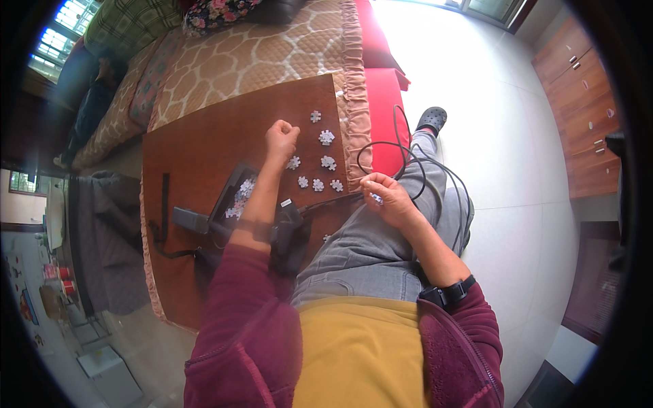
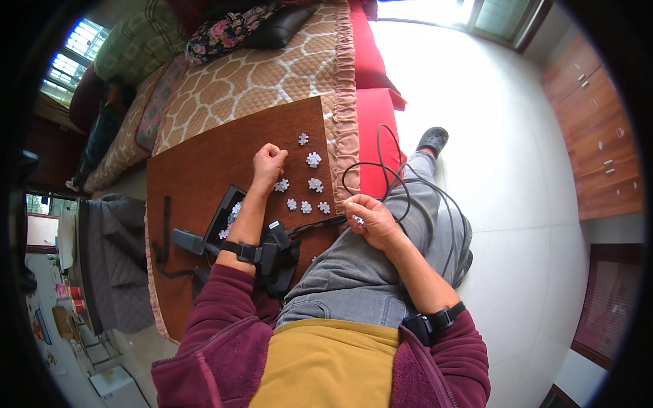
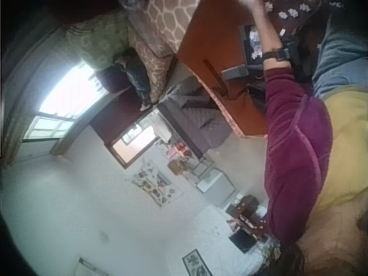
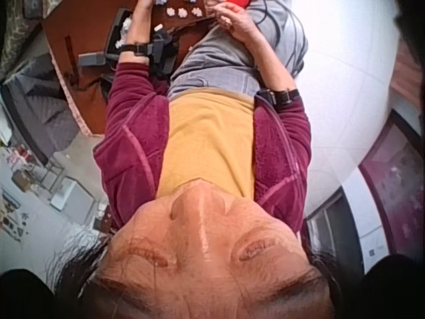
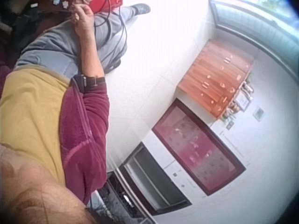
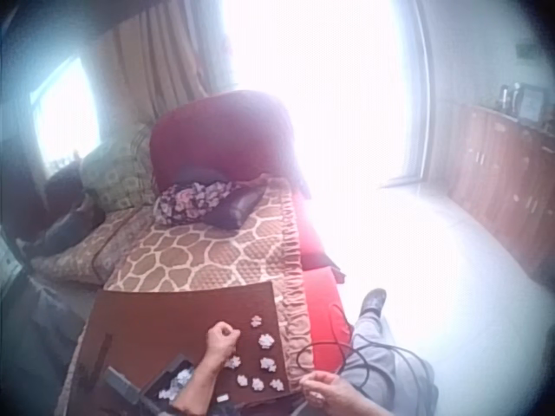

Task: The person sits on the floor and assembles white puzzle pieces by hand, picking up pieces, aligning edges, and connecting them into small clusters on a brown mat.

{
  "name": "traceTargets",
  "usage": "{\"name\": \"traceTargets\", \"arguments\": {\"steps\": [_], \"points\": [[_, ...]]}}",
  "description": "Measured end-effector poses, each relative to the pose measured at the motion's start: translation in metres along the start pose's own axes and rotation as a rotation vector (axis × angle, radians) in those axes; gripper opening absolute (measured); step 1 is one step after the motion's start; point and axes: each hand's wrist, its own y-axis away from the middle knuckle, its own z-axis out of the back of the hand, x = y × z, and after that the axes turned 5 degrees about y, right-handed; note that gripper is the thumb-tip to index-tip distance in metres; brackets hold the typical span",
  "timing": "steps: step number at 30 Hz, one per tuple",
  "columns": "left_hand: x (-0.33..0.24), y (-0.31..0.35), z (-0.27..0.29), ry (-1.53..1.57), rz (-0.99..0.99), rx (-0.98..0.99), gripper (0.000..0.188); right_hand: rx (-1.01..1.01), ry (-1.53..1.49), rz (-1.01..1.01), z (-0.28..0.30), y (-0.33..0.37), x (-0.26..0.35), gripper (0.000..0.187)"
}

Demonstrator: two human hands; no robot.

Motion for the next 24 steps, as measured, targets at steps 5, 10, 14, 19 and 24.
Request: {"name": "traceTargets", "arguments": {"steps": [5,10,14,19,24], "points": [[-0.010,0.000,-0.012,0.732,0.192,0.006,0.011,-0.006,0.008,-0.004,0.000,0.000,-0.001,0.012],[-0.011,-0.007,-0.028,0.642,0.158,0.070,0.015,-0.016,0.001,-0.005,0.001,-0.001,-0.001,0.014],[-0.011,-0.004,-0.059,-0.332,-0.268,-0.208,0.025,-0.023,0.016,0.001,-0.003,0.000,0.000,0.014],[-0.014,-0.004,-0.070,-0.599,-0.290,-0.186,0.027,-0.036,-0.003,-0.028,-0.005,0.002,0.004,0.013],[-0.013,-0.003,-0.061,-0.634,-0.380,-0.181,0.020,-0.020,-0.004,-0.036,-0.005,0.002,0.004,0.012]]}}
